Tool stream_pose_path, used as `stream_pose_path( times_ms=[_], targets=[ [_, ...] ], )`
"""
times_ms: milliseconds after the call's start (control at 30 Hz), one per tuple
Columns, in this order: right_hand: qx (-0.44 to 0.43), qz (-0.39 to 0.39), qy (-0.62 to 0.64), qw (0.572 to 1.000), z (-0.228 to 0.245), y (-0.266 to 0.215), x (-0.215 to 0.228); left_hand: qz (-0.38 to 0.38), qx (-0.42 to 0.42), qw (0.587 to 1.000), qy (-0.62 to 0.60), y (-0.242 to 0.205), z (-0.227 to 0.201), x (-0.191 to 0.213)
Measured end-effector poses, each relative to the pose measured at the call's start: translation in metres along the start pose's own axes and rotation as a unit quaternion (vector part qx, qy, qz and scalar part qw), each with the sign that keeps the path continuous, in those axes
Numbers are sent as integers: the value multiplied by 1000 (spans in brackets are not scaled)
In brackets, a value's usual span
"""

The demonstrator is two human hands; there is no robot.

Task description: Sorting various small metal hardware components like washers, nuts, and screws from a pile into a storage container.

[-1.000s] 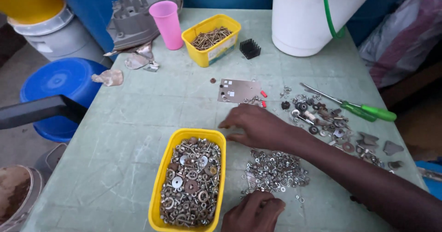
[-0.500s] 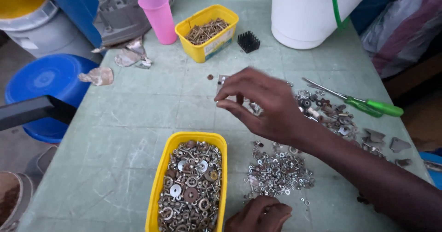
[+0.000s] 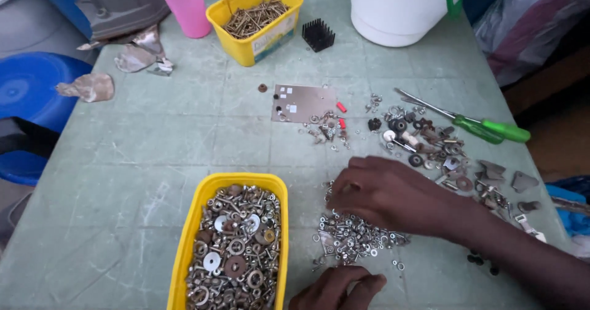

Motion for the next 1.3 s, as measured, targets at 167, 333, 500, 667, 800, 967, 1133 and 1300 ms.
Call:
stream_pose_path(
  times_ms=[167,333,500,667,800,967,1133,1300],
  targets=[
    [-1,34,55,998,2,-6,-7,7,6,1000,15,4,-1,5],
    [-39,48,40,997,1,-2,-5,-7,3,1000,-9,9,-3,6],
    [-42,27,25,998,4,-2,-1,46,17,999,-11,6,-3,4],
    [-76,-70,94,990,27,19,39,108,31,993,-29,5,-2,3],
    [-30,-142,51,988,62,43,70,138,45,987,-66,8,-4,6],
    [20,-122,-25,992,55,61,53,180,17,981,-67,6,-4,3],
    [-47,-119,-2,992,44,49,58,131,29,987,-89,4,-2,3],
    [-103,-115,-5,988,23,3,46,68,5,994,-86,0,1,-1]
  ],
)
Point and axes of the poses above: each hand's wrist, its own y-axis towards the middle knuckle, its own x-axis out of the back of the hand, z = x × y, the point moved 7 cm from there along y, towards the middle knuckle, and after that the axes turned 3 degrees about x, right-handed, at the moved point
